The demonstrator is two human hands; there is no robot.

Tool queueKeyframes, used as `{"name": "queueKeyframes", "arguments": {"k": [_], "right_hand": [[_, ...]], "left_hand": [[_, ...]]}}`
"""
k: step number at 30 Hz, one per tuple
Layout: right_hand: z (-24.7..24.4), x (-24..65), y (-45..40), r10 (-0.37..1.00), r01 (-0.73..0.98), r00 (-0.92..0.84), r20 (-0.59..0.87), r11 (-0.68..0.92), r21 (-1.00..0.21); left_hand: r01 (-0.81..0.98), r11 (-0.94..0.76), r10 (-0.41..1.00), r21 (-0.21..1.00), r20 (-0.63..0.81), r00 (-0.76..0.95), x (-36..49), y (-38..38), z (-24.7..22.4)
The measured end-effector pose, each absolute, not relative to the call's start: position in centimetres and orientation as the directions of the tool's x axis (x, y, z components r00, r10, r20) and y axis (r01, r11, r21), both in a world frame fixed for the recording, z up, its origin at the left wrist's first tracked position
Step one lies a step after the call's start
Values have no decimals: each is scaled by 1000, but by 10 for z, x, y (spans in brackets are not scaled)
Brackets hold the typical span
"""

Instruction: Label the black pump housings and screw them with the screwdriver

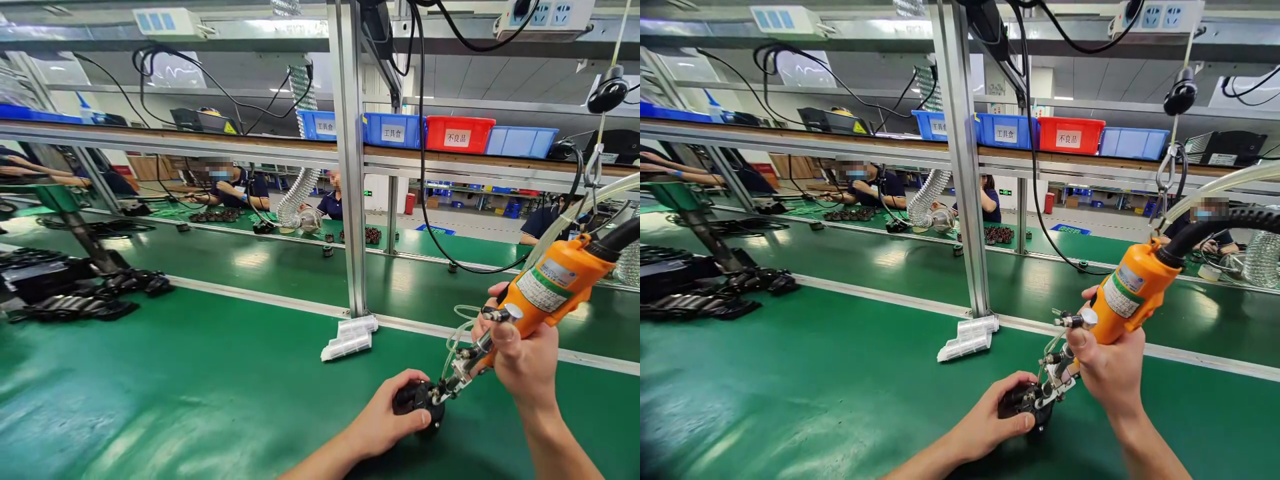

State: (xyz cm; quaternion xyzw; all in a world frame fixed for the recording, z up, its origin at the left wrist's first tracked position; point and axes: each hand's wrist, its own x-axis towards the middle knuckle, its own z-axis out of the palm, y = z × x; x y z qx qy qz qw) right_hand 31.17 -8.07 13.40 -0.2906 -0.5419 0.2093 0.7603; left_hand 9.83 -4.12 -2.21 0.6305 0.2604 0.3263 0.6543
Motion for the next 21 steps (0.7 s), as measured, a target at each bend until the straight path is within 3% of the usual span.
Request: {"name": "queueKeyframes", "arguments": {"k": [4,17,21], "right_hand": [[137,294,-76,618,105,329,714,727,-678],[138,293,-67,648,126,402,647,661,-740],[149,317,-91,592,194,428,683,678,-709]], "left_hand": [[-82,-2,741,997,57,670,100,-43,-15],[-101,-22,777,995,80,624,99,-43,-26],[-74,-142,753,987,156,639,97,-45,-38]]}}
